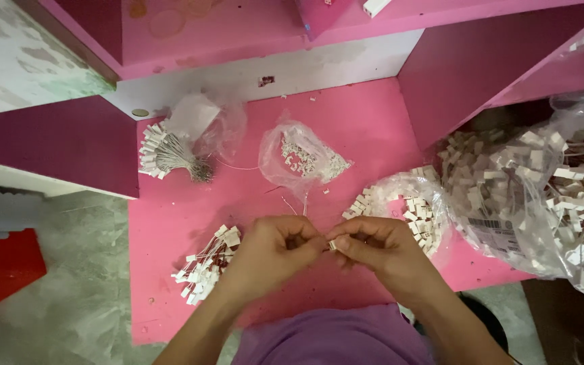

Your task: Assembling small white plastic connectors onto thin wires.

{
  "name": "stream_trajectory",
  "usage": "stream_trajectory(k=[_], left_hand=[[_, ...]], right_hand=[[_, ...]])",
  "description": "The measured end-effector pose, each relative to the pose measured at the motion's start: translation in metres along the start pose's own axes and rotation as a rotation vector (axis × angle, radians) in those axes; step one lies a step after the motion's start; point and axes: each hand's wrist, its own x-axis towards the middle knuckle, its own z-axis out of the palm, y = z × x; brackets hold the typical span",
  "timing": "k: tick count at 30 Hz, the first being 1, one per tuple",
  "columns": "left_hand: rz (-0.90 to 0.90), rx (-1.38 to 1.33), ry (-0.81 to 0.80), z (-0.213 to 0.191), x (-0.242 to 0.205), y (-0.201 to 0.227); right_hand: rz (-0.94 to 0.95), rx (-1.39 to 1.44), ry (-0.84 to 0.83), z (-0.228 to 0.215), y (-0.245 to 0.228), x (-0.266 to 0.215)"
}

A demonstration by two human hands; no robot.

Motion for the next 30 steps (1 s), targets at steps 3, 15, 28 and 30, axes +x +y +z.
stream_trajectory(k=[3, 15, 28, 30], left_hand=[[0.036, 0.111, 0.126, 0.009, -0.006, 0.018], [-0.056, -0.187, 0.045, 0.008, -0.001, -0.007], [0.567, 0.515, 0.443, 0.011, -0.019, 0.032], [0.701, 0.478, 0.409, 0.011, -0.017, 0.031]], right_hand=[[-0.015, 0.067, 0.049, 0.003, 0.004, 0.002], [-0.021, 0.104, 0.06, 0.001, -0.001, 0.0], [0.049, 0.255, 0.057, -0.004, 0.002, 0.005], [0.061, 0.285, 0.037, -0.005, 0.003, 0.006]])
